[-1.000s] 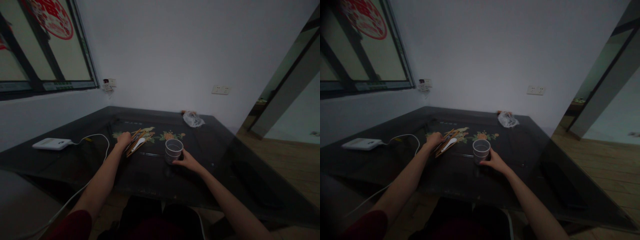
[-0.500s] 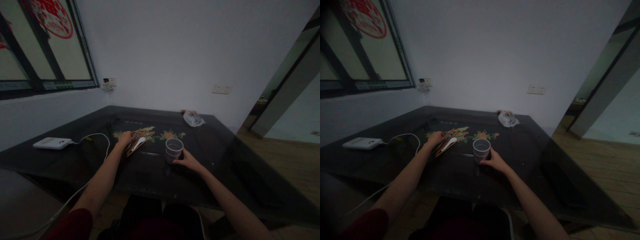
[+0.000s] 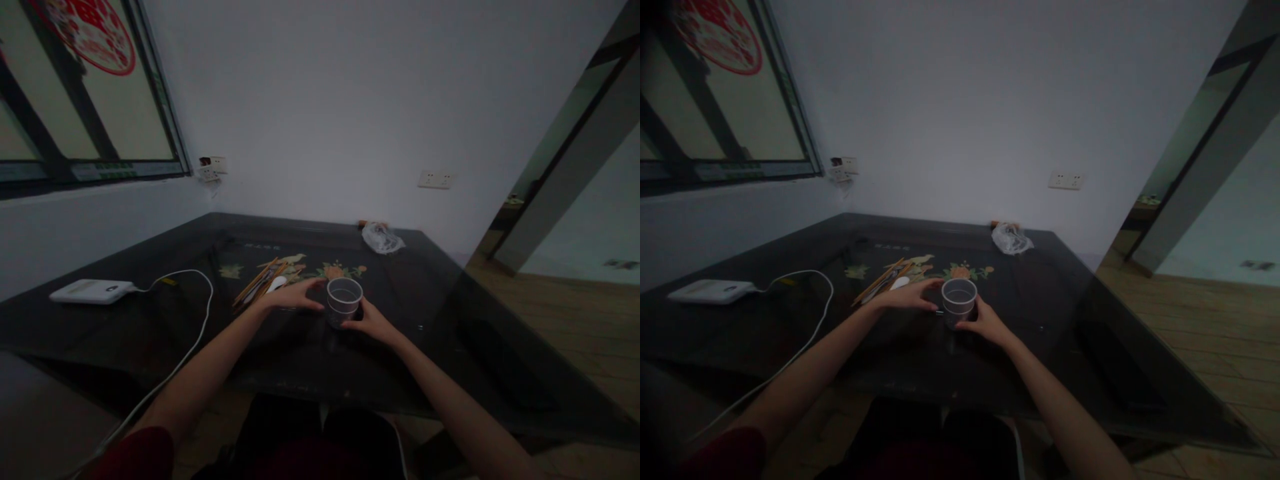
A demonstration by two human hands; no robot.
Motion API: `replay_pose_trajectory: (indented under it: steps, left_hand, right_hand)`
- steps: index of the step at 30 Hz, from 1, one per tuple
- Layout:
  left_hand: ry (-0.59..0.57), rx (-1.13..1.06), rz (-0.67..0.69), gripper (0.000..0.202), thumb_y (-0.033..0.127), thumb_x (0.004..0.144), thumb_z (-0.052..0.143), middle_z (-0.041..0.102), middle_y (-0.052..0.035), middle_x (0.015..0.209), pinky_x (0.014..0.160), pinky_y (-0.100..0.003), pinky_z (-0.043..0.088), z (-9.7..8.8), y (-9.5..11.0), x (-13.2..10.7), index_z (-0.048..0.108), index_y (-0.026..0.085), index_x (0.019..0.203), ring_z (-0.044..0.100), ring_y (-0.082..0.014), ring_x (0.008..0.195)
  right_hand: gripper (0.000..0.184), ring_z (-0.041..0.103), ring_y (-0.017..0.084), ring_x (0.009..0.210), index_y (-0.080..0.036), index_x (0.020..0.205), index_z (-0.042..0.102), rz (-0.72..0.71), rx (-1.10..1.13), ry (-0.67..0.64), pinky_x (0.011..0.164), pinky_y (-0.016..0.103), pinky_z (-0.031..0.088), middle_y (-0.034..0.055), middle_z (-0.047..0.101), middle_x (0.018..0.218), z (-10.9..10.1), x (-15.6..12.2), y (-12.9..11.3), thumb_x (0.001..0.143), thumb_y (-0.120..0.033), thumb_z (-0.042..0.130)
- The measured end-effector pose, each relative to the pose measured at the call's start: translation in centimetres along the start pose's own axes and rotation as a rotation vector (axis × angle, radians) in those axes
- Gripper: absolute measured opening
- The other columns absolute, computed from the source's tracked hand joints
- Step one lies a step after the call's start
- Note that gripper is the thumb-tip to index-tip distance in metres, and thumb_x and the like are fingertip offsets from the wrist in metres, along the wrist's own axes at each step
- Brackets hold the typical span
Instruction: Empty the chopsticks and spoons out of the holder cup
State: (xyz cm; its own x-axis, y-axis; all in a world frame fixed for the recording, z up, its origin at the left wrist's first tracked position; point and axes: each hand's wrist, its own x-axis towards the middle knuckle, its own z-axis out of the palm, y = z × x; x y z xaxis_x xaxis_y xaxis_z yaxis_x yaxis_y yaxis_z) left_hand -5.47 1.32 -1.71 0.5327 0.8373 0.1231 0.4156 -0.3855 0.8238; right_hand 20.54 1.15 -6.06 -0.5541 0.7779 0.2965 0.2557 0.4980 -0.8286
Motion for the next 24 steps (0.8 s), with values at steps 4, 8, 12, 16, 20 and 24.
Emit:
replay_pose_trajectory:
  steps: [4,8,12,16,20,24]
  left_hand:
    - [-0.002,-0.190,0.072,0.090,0.032,0.060,0.081,0.047,-0.0147,0.138,0.106,-0.040,0.035,4.8,0.3,0.6,0.037,0.018,0.137,0.046,-0.0261,0.126]
    - [0.179,-0.270,0.040,0.094,0.029,0.055,0.084,0.052,-0.0158,0.133,0.107,-0.044,0.033,7.4,-0.4,1.0,0.037,0.017,0.136,0.048,-0.0284,0.124]
    - [0.225,-0.278,0.040,0.091,0.030,0.056,0.083,0.054,-0.0156,0.130,0.106,-0.044,0.034,7.7,-0.3,1.0,0.040,0.016,0.134,0.050,-0.0283,0.122]
    - [0.295,-0.222,-0.002,0.087,0.032,0.058,0.082,0.055,-0.0148,0.129,0.104,-0.043,0.037,5.8,1.3,0.7,0.040,0.015,0.132,0.052,-0.0280,0.120]
    - [0.486,-0.177,-0.071,0.074,0.033,0.064,0.078,0.058,-0.0141,0.126,0.099,-0.042,0.043,1.5,2.3,-0.2,0.044,0.016,0.127,0.057,-0.0274,0.114]
    - [0.741,-0.126,-0.048,0.066,0.032,0.067,0.075,0.058,-0.0140,0.124,0.097,-0.043,0.045,-4.5,-0.2,-2.6,0.045,0.017,0.123,0.057,-0.0270,0.112]
  right_hand:
    - [0.086,0.048,0.028,0.123,-0.020,0.136,0.038,-0.017,0.017,0.016,0.107,0.044,0.034,0.0130,0.051,0.133,0.1,0.0,-0.1,0.063,-0.035,0.080]
    - [0.088,0.044,0.029,0.126,-0.019,0.136,0.038,-0.036,0.062,0.009,0.109,0.046,0.030,0.0140,0.048,0.135,0.1,0.1,0.0,0.061,-0.035,0.081]
    - [0.097,0.042,0.031,0.128,-0.018,0.135,0.037,-0.041,0.097,-0.013,0.111,0.049,0.026,0.0155,0.046,0.136,0.1,0.3,0.4,0.053,-0.032,0.086]
    - [0.103,0.045,0.029,0.126,-0.021,0.141,0.029,-0.051,0.166,-0.036,0.107,0.048,0.034,0.0155,0.045,0.136,0.1,0.3,1.0,0.055,-0.031,0.085]
    - [0.093,0.054,0.025,0.116,-0.023,0.139,0.033,0.014,0.104,-0.048,0.103,0.045,0.040,0.0115,0.054,0.125,0.1,0.1,1.2,0.060,-0.031,0.081]
    - [0.060,0.056,0.023,0.114,-0.022,0.124,0.051,0.004,0.025,-0.038,0.103,0.043,0.040,0.0092,0.058,0.122,-0.1,0.1,0.9,0.069,-0.029,0.074]
